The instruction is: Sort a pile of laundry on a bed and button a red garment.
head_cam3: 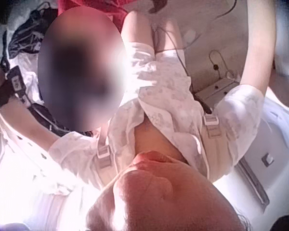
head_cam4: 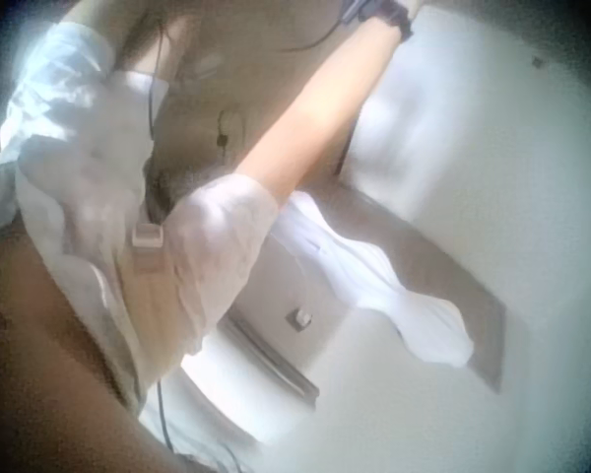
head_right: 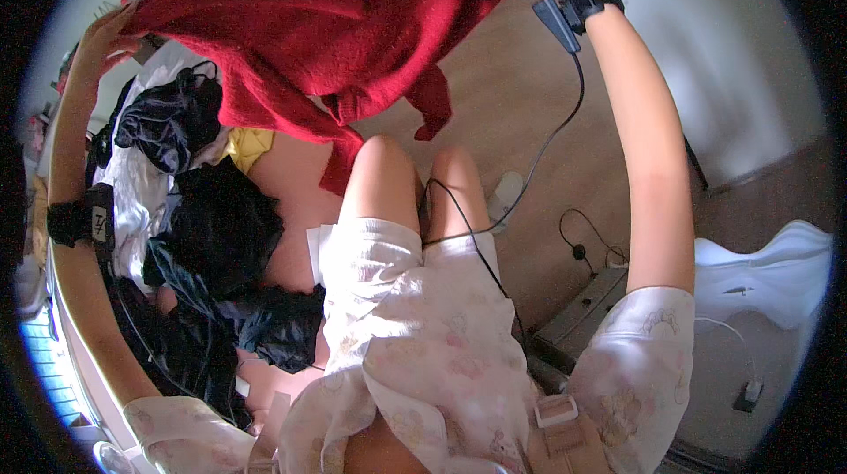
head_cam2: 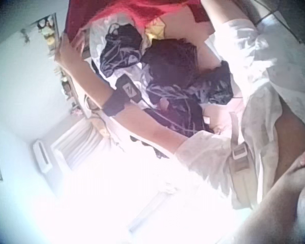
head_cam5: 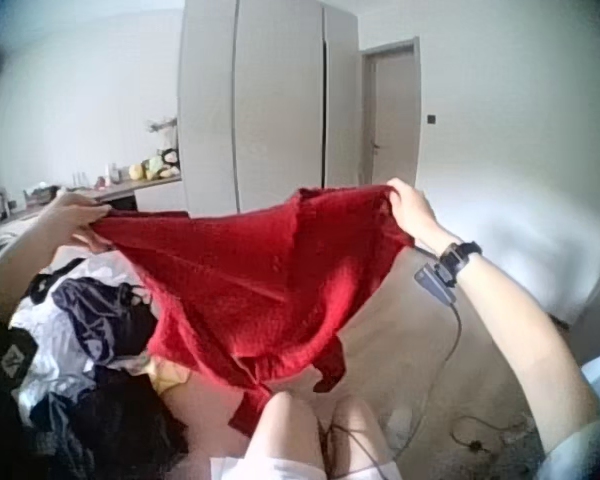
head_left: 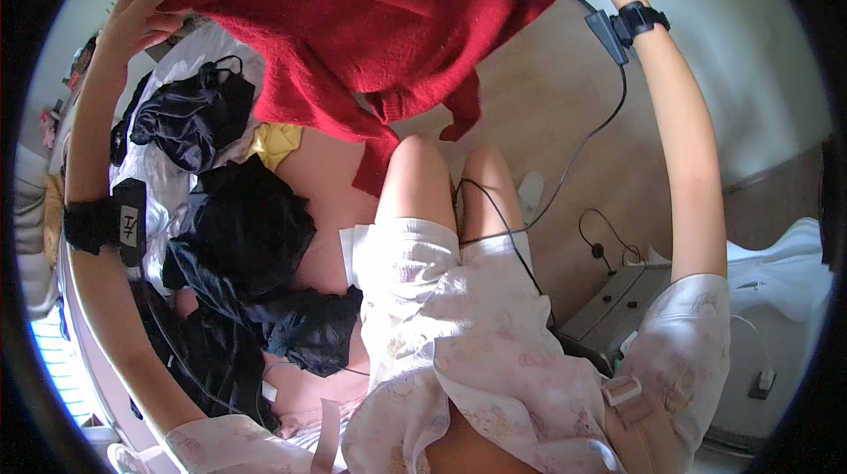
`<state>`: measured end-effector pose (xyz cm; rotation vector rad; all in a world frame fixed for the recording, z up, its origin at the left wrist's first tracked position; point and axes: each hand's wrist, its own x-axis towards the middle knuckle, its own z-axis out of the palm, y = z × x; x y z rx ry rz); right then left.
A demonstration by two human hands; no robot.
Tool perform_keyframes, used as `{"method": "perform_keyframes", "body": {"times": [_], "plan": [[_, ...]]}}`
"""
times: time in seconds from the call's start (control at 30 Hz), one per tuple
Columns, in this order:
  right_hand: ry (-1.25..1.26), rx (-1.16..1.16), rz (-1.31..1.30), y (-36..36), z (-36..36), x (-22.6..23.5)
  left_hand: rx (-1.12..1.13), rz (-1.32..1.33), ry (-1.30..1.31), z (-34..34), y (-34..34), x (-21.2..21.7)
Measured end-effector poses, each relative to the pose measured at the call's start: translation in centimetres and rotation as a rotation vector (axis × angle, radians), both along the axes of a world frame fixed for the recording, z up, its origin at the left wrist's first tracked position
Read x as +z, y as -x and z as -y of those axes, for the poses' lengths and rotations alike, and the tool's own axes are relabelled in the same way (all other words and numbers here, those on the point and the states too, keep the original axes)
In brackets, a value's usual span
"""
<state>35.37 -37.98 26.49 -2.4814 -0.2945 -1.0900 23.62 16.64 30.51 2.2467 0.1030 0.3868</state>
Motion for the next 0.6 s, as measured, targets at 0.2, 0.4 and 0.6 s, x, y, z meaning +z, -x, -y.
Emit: {"method": "perform_keyframes", "body": {"times": [0.2,0.4,0.6], "plan": [[0.033,-0.014,-0.053,0.9,-1.9,0.3,0.040,-0.057,-0.014,0.7,3.4,2.5],[0.110,-0.032,-0.203,0.8,-1.7,-0.4,-0.024,0.033,0.103,1.2,4.4,2.1],[0.192,0.145,-0.222,-3.9,0.5,-2.7,-0.045,0.004,0.152,1.1,6.1,3.1]]}}
